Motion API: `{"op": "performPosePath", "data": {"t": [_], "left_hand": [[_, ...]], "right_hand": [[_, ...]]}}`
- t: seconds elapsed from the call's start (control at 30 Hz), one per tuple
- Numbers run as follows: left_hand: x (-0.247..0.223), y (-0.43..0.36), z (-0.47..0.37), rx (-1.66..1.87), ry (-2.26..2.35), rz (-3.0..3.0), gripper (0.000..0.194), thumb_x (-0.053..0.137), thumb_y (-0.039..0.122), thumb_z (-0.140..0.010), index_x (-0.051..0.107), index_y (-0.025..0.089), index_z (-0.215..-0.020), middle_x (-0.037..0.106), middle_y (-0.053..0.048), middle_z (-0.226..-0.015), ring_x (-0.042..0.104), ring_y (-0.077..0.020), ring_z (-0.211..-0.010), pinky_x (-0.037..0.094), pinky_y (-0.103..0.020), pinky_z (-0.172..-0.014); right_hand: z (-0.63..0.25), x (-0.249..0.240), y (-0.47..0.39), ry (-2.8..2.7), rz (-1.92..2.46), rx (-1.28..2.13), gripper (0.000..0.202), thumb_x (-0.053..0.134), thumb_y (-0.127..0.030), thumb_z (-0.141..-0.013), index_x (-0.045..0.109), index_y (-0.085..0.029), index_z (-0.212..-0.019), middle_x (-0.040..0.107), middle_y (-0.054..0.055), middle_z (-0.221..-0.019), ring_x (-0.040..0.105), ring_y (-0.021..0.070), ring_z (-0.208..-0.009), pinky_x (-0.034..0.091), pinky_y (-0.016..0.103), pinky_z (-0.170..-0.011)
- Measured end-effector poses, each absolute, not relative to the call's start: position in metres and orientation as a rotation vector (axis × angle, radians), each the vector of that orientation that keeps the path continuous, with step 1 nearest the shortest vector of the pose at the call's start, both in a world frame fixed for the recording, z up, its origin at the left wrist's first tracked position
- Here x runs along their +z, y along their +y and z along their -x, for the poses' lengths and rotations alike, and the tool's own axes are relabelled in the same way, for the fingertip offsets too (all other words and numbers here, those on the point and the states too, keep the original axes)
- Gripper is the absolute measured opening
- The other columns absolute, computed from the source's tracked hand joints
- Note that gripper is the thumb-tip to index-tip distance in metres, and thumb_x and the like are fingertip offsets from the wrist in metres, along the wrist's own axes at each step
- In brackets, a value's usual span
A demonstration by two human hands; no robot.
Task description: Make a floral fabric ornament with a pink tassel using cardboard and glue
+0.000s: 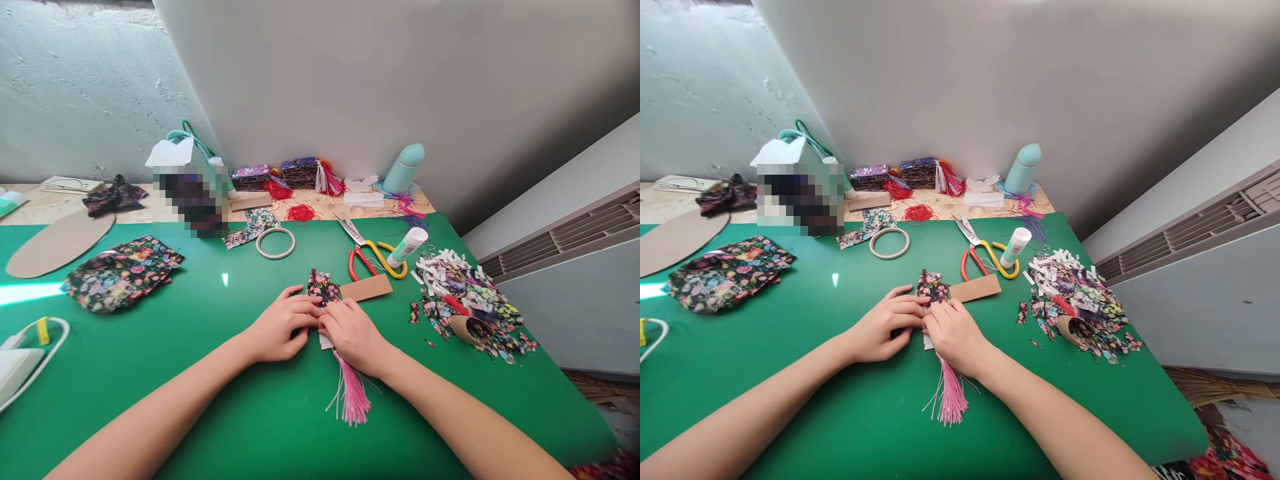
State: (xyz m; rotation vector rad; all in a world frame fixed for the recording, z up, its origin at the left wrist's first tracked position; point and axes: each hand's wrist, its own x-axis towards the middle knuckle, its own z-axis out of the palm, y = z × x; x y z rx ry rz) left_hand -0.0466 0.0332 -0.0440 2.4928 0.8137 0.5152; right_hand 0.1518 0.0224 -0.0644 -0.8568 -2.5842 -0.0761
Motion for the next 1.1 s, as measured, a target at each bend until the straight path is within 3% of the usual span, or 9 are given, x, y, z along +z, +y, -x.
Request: {"op": "performPosePath", "data": {"t": [0.57,1.1], "left_hand": [[-0.0445,0.0328,0.047,0.484,0.808,-2.506,0.043,0.046,0.007,-0.069,0.063,0.024,-0.105,0.067,-0.003,-0.112,0.052,-0.0223,-0.119,0.023,-0.048,-0.11],[-0.0462,0.0323,0.0471,0.512,0.821,-2.501,0.04,0.045,0.007,-0.071,0.064,0.023,-0.102,0.068,-0.003,-0.11,0.053,-0.0221,-0.117,0.025,-0.048,-0.109]], "right_hand": [[-0.1585,-0.0581,0.0226,-2.537,0.847,0.167,0.021,0.038,-0.014,-0.094,0.055,-0.015,-0.081,0.057,0.005,-0.077,0.049,0.0173,-0.074,0.034,0.032,-0.071],[-0.1527,-0.0642,0.021,-2.574,0.838,-0.075,0.023,0.039,-0.014,-0.094,0.057,-0.014,-0.079,0.055,0.004,-0.072,0.047,0.0174,-0.068,0.033,0.033,-0.073]]}}
